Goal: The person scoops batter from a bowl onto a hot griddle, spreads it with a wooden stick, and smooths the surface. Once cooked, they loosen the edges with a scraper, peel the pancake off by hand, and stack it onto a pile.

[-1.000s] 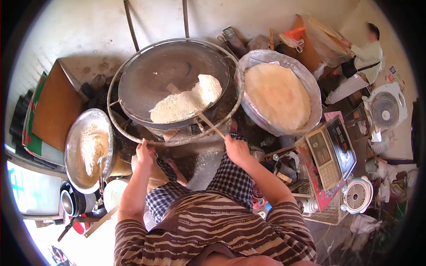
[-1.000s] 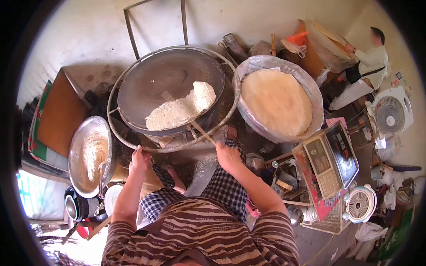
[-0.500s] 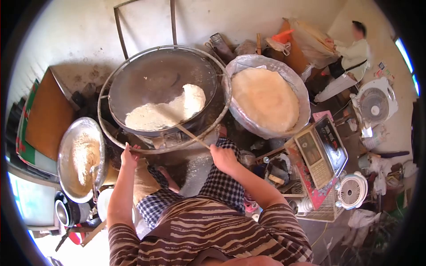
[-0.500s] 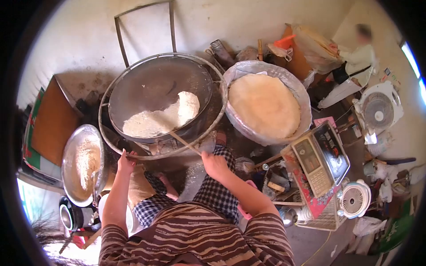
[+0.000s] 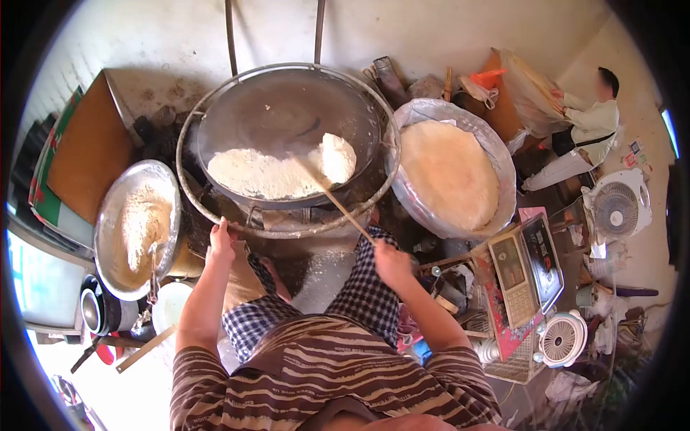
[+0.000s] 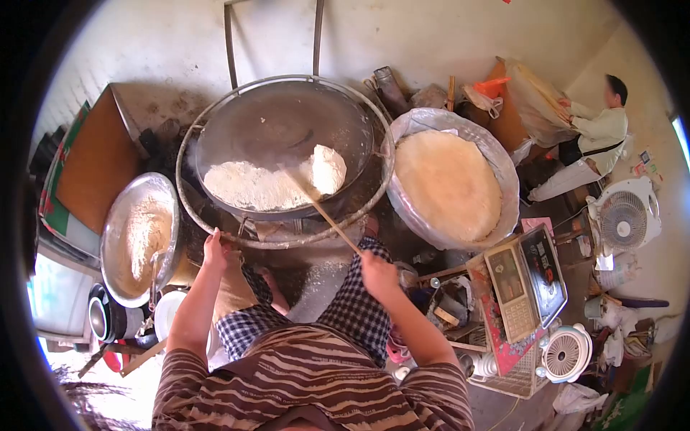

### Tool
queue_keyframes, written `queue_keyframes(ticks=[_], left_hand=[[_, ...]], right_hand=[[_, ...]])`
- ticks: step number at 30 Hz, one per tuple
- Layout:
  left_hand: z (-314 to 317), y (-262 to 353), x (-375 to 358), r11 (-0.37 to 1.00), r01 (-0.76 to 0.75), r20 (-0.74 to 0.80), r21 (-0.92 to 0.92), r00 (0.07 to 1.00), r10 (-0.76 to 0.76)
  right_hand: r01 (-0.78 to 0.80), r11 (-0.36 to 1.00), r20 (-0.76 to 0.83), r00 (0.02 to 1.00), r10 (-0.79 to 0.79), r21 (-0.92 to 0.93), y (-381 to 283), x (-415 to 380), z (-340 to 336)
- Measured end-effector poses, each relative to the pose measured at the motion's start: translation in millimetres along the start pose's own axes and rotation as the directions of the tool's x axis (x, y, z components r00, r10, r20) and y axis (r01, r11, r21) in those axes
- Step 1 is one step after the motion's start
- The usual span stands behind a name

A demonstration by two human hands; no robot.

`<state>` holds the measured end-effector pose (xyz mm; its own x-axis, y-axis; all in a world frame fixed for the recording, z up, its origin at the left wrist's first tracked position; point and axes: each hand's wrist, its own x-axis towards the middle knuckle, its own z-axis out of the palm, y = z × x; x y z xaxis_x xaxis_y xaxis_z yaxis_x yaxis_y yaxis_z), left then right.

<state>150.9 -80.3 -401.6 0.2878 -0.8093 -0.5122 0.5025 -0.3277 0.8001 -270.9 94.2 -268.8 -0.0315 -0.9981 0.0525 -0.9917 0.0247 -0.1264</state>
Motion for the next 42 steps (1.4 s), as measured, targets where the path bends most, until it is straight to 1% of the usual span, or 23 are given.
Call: queue_keyframes(ticks=[3,5,7,9,11,12,13,15,17,20,23,24,29,31,33,34,35,36,37,38,39,40,42], left_hand=[[-4.3,38.5,-3.6,0.982,0.003,0.086,0.187,0.996,-0.019],[-6.0,41.5,17.4,0.994,-0.029,0.019,0.102,0.999,0.027],[-24.3,31.9,52.5,0.998,-0.053,0.059,0.042,0.997,0.050],[-12.7,33.1,36.1,0.998,-0.062,-0.004,-0.002,0.998,0.062],[0.7,34.1,5.7,0.996,0.027,0.046,0.084,0.998,-0.031],[2.6,24.3,2.4,0.998,0.070,0.014,0.000,0.997,-0.070],[5.8,15.8,-5.8,0.990,0.110,-0.018,-0.087,0.994,-0.112],[-3.4,6.6,-17.0,0.988,0.154,0.127,0.018,0.980,-0.155],[10.0,4.0,-40.5,0.986,0.164,0.144,0.020,0.976,-0.165],[23.4,-9.3,-45.9,0.991,0.135,0.075,-0.001,0.988,-0.135],[27.5,-26.8,-16.3,0.986,-0.073,-0.070,-0.148,0.996,0.063],[16.3,-14.2,-18.9,0.999,0.026,-0.017,0.031,1.000,-0.025],[-9.1,10.3,19.8,0.996,0.003,0.072,0.093,0.997,-0.010],[-22.1,33.6,30.0,0.982,0.041,0.110,0.185,0.992,-0.062],[-49.2,13.6,94.4,0.999,0.013,0.159,0.038,0.987,-0.019],[-41.1,20.8,87.0,0.999,0.043,0.130,0.014,0.991,-0.045],[-36.6,19.0,82.9,0.989,0.113,0.136,-0.094,0.986,-0.099],[-37.8,22.5,64.4,0.994,0.098,0.234,0.040,0.967,-0.105],[-23.4,20.4,47.4,0.995,0.082,0.170,0.050,0.981,-0.089],[-36.1,0.9,75.8,0.989,0.145,0.145,0.002,0.979,-0.144],[-29.5,1.2,52.1,0.989,0.144,0.110,0.044,0.983,-0.148],[-45.3,-14.6,72.5,0.984,0.177,0.252,0.017,0.952,-0.176],[-29.6,-8.5,35.2,0.969,0.232,0.193,0.085,0.950,-0.245]], right_hand=[[-0.147,0.985,0.011,0.989,0.149,-0.094,27.4,3.0,-16.5],[-0.166,0.985,0.063,0.985,0.163,0.039,10.7,14.8,-32.8],[-0.200,0.960,0.071,0.979,0.190,0.196,-7.9,29.1,-15.5],[-0.156,0.956,0.011,0.987,0.158,0.248,-35.8,25.1,-1.3],[0.022,0.995,0.077,0.997,-0.030,0.098,-39.0,8.0,9.4],[0.141,0.989,-0.010,0.990,-0.140,0.055,-33.7,-3.3,8.9],[0.048,0.999,-0.009,0.999,-0.048,0.013,-22.8,-5.4,5.2],[-0.138,0.988,-0.014,0.990,0.137,-0.074,0.8,-3.2,-4.1],[-0.174,0.984,0.030,0.984,0.175,-0.040,7.4,9.7,-28.3],[-0.216,0.967,0.035,0.976,0.214,0.138,-14.6,32.3,-23.4],[-0.131,0.973,-0.021,0.990,0.138,0.188,-32.0,26.7,3.9],[-0.070,0.992,0.062,0.996,0.064,0.104,-30.6,17.7,2.3],[-0.167,0.981,0.032,0.985,0.171,-0.101,19.6,0.2,-10.0],[-0.200,0.977,0.089,0.977,0.193,0.074,11.7,17.7,-24.7],[-0.294,0.905,0.130,0.955,0.266,0.307,-18.2,33.8,-33.3],[-0.285,0.919,0.207,0.950,0.234,0.273,-29.5,37.9,-32.2],[-0.220,0.940,0.129,0.973,0.192,0.261,-35.3,40.6,-1.1],[-0.155,0.925,0.027,0.987,0.156,0.346,-42.6,32.3,15.3],[-0.113,0.958,0.079,0.992,0.095,0.262,-52.2,22.9,8.4],[0.035,0.987,-0.003,0.999,-0.035,0.158,-45.6,7.7,14.0],[0.189,0.981,-0.050,0.981,-0.186,0.046,-40.1,-1.0,17.0],[0.090,0.996,-0.060,0.994,-0.088,0.016,-25.4,0.7,14.9],[-0.089,0.996,-0.068,0.994,0.087,-0.024,3.0,0.8,13.3]])
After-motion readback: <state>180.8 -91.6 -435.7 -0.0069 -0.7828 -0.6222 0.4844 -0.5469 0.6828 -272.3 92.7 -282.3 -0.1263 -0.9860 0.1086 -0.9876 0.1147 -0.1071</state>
